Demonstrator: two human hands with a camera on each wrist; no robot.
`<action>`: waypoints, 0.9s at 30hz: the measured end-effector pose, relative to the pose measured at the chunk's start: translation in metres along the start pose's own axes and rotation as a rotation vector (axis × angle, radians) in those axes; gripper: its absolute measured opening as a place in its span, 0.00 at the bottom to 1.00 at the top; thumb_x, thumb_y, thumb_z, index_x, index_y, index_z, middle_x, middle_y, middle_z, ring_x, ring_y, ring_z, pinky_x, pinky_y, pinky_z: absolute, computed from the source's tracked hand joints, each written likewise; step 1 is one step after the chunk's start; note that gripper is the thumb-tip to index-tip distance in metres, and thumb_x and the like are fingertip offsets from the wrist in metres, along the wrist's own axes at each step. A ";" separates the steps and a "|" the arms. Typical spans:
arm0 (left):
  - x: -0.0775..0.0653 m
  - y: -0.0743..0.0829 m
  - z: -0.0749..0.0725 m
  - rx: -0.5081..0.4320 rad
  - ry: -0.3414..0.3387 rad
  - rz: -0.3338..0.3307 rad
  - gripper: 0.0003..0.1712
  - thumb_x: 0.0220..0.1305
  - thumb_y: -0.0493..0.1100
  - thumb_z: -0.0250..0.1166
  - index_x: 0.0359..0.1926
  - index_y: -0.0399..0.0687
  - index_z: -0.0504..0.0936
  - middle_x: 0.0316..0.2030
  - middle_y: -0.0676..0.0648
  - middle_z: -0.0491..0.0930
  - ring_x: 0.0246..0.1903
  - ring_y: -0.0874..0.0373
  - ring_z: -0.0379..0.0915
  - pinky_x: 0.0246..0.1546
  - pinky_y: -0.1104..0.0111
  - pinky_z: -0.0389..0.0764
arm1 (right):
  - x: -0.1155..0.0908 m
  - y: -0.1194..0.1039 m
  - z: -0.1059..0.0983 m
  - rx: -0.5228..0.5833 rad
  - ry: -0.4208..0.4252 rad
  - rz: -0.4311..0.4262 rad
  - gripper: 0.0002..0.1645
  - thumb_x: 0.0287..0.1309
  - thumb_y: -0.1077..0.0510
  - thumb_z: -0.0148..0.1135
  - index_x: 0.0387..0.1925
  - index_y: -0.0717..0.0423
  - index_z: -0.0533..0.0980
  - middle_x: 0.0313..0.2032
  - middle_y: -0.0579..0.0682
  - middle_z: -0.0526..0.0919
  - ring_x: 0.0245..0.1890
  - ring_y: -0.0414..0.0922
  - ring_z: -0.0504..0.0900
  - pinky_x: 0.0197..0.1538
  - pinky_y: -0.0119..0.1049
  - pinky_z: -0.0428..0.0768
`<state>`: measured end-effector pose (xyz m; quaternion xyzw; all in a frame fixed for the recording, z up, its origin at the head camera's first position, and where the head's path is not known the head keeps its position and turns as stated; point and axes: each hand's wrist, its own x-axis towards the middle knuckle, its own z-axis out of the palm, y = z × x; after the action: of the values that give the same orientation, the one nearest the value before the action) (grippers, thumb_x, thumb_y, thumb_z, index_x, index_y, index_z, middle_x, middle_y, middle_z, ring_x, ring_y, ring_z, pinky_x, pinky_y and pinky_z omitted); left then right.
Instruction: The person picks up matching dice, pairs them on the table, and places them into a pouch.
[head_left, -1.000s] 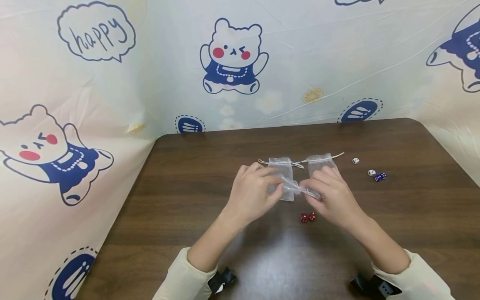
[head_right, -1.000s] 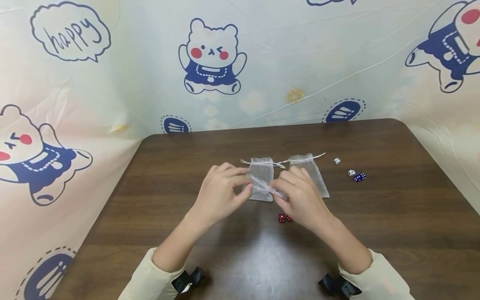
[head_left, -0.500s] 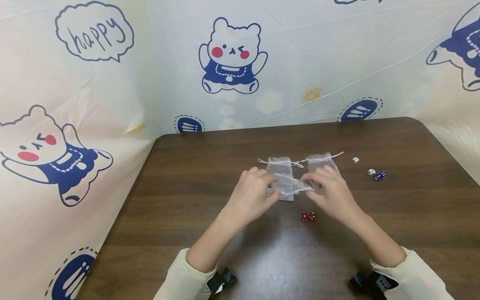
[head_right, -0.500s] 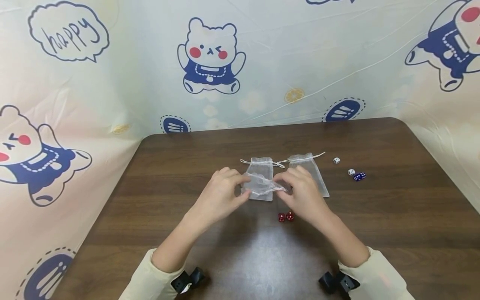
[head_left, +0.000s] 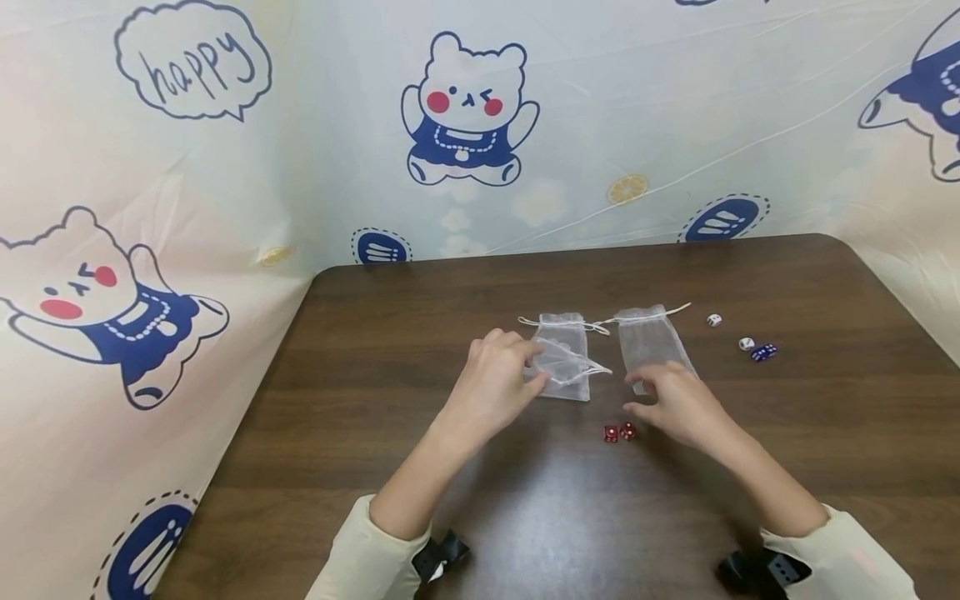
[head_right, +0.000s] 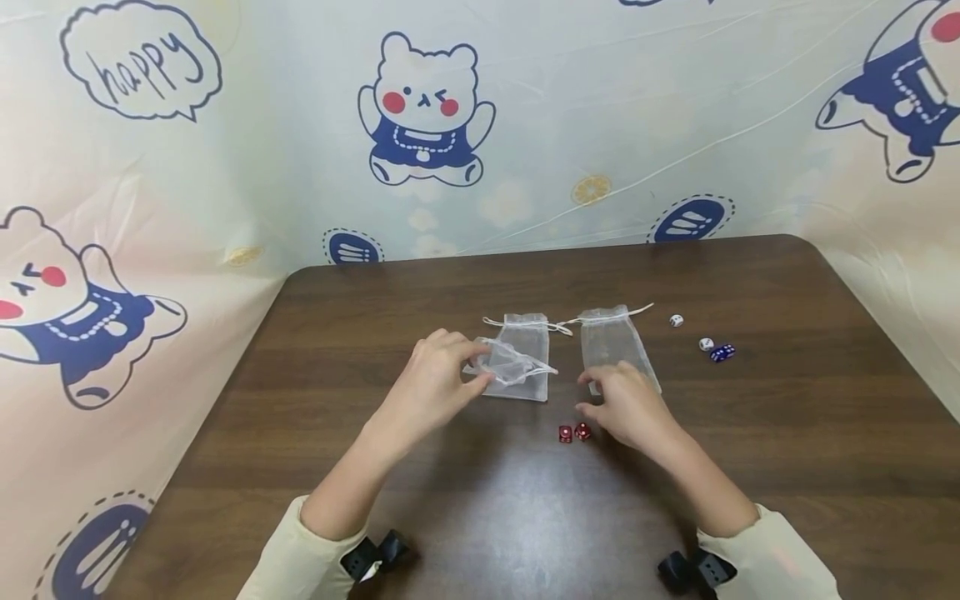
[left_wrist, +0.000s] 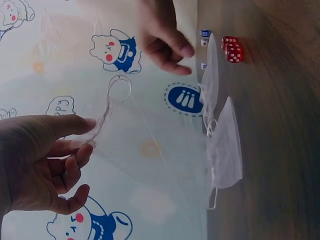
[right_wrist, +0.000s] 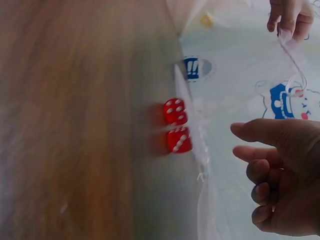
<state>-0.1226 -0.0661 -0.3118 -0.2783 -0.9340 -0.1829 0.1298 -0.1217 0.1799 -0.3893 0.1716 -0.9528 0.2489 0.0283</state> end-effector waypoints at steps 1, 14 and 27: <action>0.000 -0.001 0.000 0.005 -0.001 -0.002 0.15 0.49 0.41 0.71 0.39 0.41 0.85 0.28 0.51 0.80 0.32 0.57 0.69 0.33 0.64 0.66 | -0.001 0.002 0.001 -0.008 -0.019 -0.011 0.16 0.43 0.56 0.71 0.36 0.58 0.80 0.21 0.44 0.70 0.28 0.45 0.67 0.29 0.39 0.65; 0.001 -0.003 0.002 0.006 -0.007 -0.043 0.15 0.50 0.43 0.70 0.41 0.44 0.84 0.28 0.52 0.79 0.33 0.57 0.70 0.34 0.64 0.67 | -0.009 0.011 0.010 -0.077 -0.164 -0.146 0.11 0.40 0.59 0.72 0.28 0.45 0.79 0.29 0.39 0.79 0.37 0.49 0.75 0.39 0.47 0.72; 0.002 -0.001 0.003 -0.012 -0.005 -0.032 0.15 0.49 0.42 0.71 0.40 0.41 0.84 0.29 0.51 0.80 0.33 0.56 0.70 0.33 0.64 0.67 | -0.010 0.012 0.014 -0.090 -0.133 -0.208 0.13 0.36 0.60 0.72 0.24 0.43 0.76 0.25 0.36 0.76 0.33 0.46 0.74 0.35 0.44 0.70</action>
<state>-0.1252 -0.0648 -0.3147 -0.2645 -0.9375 -0.1898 0.1230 -0.1157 0.1861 -0.4089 0.2841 -0.9398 0.1899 -0.0017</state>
